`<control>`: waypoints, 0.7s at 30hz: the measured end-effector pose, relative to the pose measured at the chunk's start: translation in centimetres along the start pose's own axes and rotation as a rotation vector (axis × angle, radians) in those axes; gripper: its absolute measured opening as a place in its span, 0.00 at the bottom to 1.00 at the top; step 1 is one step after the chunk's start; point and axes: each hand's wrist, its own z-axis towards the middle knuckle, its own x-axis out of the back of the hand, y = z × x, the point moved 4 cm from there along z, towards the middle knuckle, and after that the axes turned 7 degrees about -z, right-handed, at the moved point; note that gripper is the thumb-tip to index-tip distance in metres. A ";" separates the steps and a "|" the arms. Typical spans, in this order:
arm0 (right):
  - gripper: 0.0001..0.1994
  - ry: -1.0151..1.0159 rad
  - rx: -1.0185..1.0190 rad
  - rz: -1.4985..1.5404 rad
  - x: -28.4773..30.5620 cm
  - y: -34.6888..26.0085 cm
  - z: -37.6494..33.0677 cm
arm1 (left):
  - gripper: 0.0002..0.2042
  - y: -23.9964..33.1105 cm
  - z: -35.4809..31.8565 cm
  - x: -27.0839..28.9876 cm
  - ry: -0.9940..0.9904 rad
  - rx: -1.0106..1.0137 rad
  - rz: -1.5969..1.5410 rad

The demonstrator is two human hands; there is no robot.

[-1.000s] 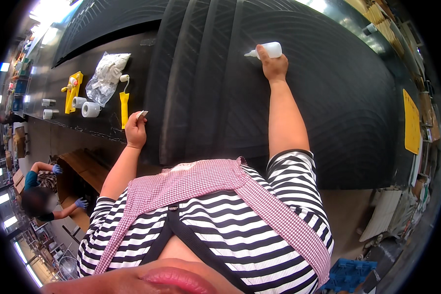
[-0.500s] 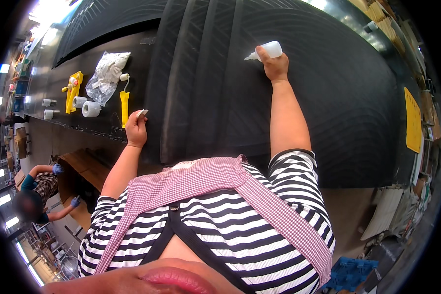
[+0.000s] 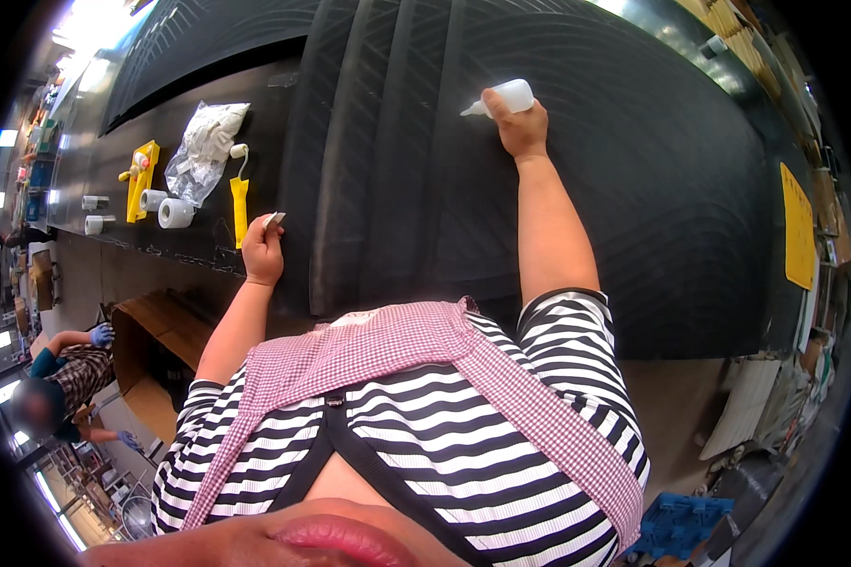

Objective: The person applies adhesive labels to large black foam sheets by hand, using a bottle of glue and a small roller to secure the labels in a line across the material.

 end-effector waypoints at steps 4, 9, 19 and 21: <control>0.20 0.025 0.012 0.039 0.3 -0.6 -0.6 | 0.05 0.0 -0.3 0.2 -0.007 0.009 0.004; 0.17 0.058 0.105 -0.012 0.7 -0.2 -0.3 | 0.05 0.5 0.0 0.1 -0.017 0.011 -0.003; 0.15 0.112 -0.032 0.291 -0.3 0.8 1.1 | 0.05 0.1 -0.2 0.0 -0.006 0.035 0.009; 0.21 0.117 -0.067 0.205 -0.7 0.9 2.1 | 0.05 0.4 -0.1 0.0 0.003 0.025 0.001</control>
